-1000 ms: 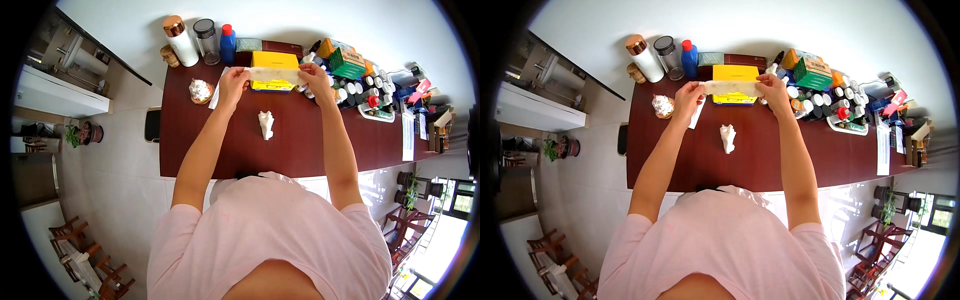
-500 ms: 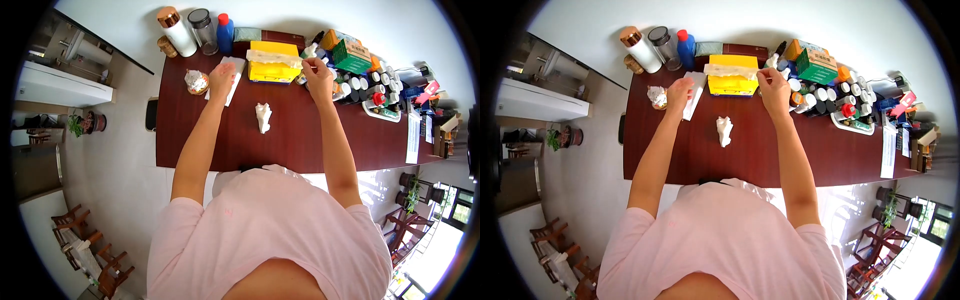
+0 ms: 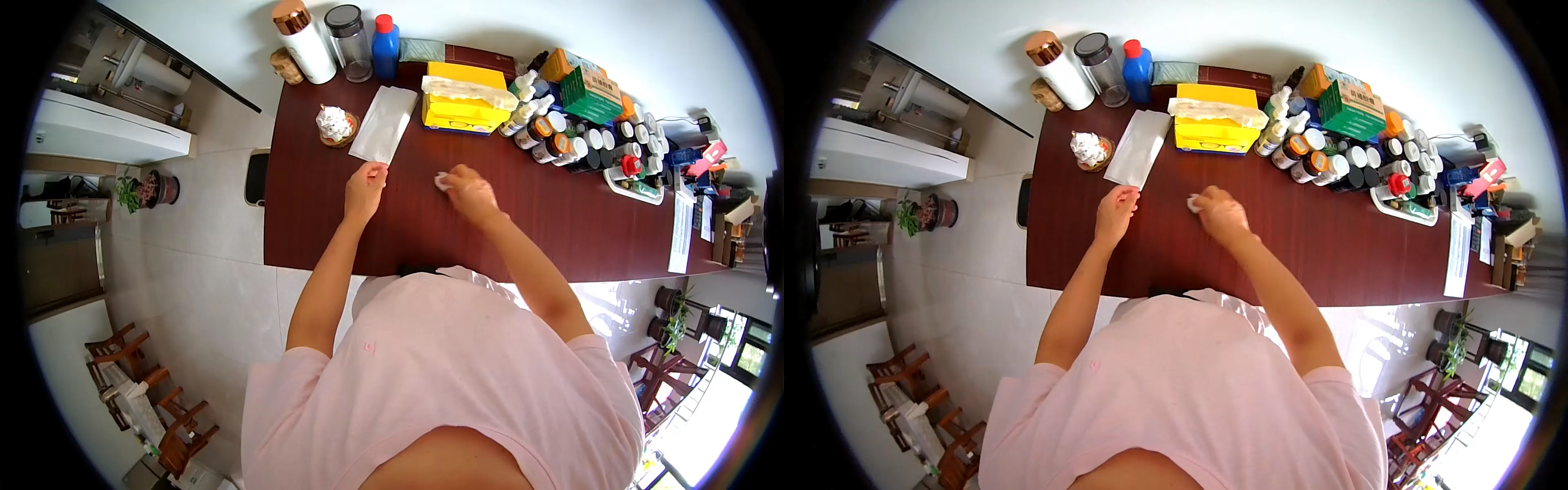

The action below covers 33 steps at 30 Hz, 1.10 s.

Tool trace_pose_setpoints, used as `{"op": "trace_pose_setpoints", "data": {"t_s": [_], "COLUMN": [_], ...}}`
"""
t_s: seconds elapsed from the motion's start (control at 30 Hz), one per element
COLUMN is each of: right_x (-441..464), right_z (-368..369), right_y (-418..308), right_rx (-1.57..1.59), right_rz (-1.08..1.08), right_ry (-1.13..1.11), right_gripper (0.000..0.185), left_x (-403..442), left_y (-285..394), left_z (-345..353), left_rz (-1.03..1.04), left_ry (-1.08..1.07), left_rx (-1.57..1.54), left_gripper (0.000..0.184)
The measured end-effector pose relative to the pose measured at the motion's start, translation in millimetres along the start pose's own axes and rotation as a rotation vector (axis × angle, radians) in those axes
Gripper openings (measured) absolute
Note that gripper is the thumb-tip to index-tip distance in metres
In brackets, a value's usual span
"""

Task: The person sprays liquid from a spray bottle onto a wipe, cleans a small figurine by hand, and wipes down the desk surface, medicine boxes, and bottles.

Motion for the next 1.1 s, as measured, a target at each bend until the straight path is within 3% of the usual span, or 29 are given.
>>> {"op": "trace_pose_setpoints", "data": {"t_s": [0.1,0.2,0.27,0.37,0.4,0.53,0.63,0.73,1.1], "right_x": [-5,2,19,54,60,62,55,47,50], "right_z": [-20,-21,5,42,52,52,45,33,25], "right_y": [38,48,36,-16,-35,-80,-72,-60,-40], "right_rx": [-0.048,-0.092,-0.146,-0.174,-0.138,0.032,0.011,-0.035,-0.092], "right_rz": [0.294,0.424,0.372,0.127,0.08,0.01,0.002,0.086,0.252], "right_ry": [0.125,0.206,0.222,0.232,0.151,0.077,0.06,0.082,0.078], "right_gripper": [0.015,0.017,0.02,0.026,0.025,0.023,0.024,0.025,0.021], "left_x": [-8,-10,-12,-1,10,42,63,71,97], "left_y": [-5,-9,-2,6,8,19,17,17,36], "left_z": [-8,-21,-33,-57,-66,-84,-86,-86,-79], "left_rz": [0.009,-0.065,0.11,0.156,0.094,0.099,0.214,0.177,0.172], "left_ry": [-0.001,0.062,0.276,0.458,0.423,0.392,0.416,0.399,0.382], "left_rx": [-0.015,0.091,0.151,0.063,0.149,0.21,0.342,0.419,0.3], "left_gripper": [0.025,0.023,0.03,0.043,0.059,0.072,0.071,0.067,0.06]}}
Point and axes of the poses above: each hand's wrist, its own x-axis towards the middle knuckle, its own z-axis out of the palm, y = z × x, the point moved 4 cm from there along x, towards the middle knuckle, and after that the axes turned 13 degrees about -z, right-handed, at the moved point
